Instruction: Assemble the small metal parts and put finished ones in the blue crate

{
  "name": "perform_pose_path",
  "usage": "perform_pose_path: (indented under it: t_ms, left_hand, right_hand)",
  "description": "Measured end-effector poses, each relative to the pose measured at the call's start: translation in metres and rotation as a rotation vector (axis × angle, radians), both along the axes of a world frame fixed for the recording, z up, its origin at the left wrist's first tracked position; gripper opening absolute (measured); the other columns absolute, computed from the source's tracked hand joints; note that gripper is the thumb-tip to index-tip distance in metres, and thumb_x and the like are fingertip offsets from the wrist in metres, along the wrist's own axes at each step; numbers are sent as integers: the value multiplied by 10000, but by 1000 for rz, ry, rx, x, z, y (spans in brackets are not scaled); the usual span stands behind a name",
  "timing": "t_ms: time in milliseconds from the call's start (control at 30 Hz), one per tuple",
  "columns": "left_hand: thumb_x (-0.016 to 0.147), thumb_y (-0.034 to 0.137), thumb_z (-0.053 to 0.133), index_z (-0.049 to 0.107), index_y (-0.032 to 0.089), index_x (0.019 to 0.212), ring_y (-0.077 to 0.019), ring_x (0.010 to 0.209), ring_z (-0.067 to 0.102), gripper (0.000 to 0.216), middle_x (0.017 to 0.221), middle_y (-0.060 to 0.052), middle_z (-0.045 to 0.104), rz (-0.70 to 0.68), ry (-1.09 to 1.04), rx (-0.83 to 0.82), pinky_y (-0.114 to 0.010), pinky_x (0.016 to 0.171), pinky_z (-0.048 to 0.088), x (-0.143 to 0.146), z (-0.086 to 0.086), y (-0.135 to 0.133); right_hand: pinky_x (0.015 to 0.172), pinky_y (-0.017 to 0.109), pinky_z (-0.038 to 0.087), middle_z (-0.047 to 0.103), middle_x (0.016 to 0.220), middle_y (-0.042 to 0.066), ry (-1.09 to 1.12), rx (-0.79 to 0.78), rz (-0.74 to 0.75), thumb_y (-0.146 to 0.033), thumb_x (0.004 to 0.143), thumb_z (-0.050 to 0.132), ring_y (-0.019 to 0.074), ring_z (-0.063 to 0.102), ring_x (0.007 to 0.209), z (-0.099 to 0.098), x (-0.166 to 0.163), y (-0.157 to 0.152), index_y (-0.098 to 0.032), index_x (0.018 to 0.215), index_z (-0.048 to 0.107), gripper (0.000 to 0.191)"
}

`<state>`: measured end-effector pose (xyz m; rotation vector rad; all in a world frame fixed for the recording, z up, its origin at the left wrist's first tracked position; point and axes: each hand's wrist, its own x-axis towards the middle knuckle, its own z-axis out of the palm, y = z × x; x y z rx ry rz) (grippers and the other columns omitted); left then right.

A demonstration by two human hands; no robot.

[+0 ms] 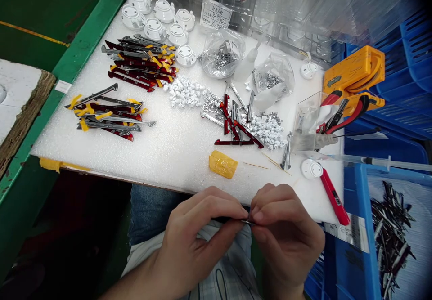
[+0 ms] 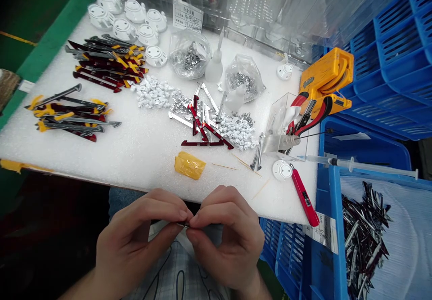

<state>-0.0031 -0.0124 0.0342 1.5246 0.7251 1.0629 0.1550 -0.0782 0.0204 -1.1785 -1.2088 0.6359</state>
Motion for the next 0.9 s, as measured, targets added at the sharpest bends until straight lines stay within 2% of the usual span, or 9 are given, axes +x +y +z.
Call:
perform_pose_path:
  t_ms: [233, 467, 533, 667, 767, 900]
  left_hand:
    - [1007, 35, 775, 784, 241, 1022, -138, 723, 797, 206, 870, 2, 854, -1, 66, 57, -190, 707, 664, 0, 1, 3]
    - [891, -22, 710, 745, 247, 936, -133, 622, 744, 274, 785, 24, 826, 42, 102, 118, -201, 610, 610, 2, -1, 6]
    - [854, -26, 688, 726, 249, 907, -127, 596, 727, 283, 760, 34, 816, 80, 119, 146, -201, 583, 586, 3, -1, 7]
    - [839, -30, 647, 711, 247, 866, -116, 580, 715, 286, 732, 48, 806, 137, 159, 161, -200, 571, 562, 3, -5, 9]
    - [839, -30, 654, 729, 243, 851, -120, 595, 724, 283, 726, 47, 801, 146, 173, 115, -204, 594, 573, 1, -9, 9]
    - [852, 5, 687, 750, 235, 825, -138, 610, 737, 240, 716, 33, 796, 130, 174, 6, -215, 608, 590, -2, -12, 10]
  right_hand:
    - [605, 327, 539, 677, 848, -4, -75, 18, -43, -195, 1101, 741, 159, 628, 713, -1, -3, 4, -229, 1048, 748, 63]
    - [621, 322, 552, 714, 863, 0, -111, -85, 56, -239, 1118, 753, 170, 659, 736, 1, 6, 2, -256, 1064, 777, 62]
    - [649, 332, 559, 735, 891, 7, -232, -94, -2, -186, 1095, 763, 183, 676, 770, 0, 15, 4, -266, 1089, 793, 86]
    - [722, 348, 572, 751, 963, 20, -643, -111, -284, -113, 1047, 784, 205, 708, 856, -7, 41, 17, -280, 1090, 814, 175]
    - [767, 363, 578, 732, 988, 32, -808, -176, -265, -176, 1068, 788, 221, 715, 896, -13, 57, 25, -279, 1096, 825, 113]
    - [793, 373, 571, 732, 959, 27, -854, -196, -202, -175, 1068, 760, 231, 706, 904, -11, 66, 29, -266, 1019, 775, 105]
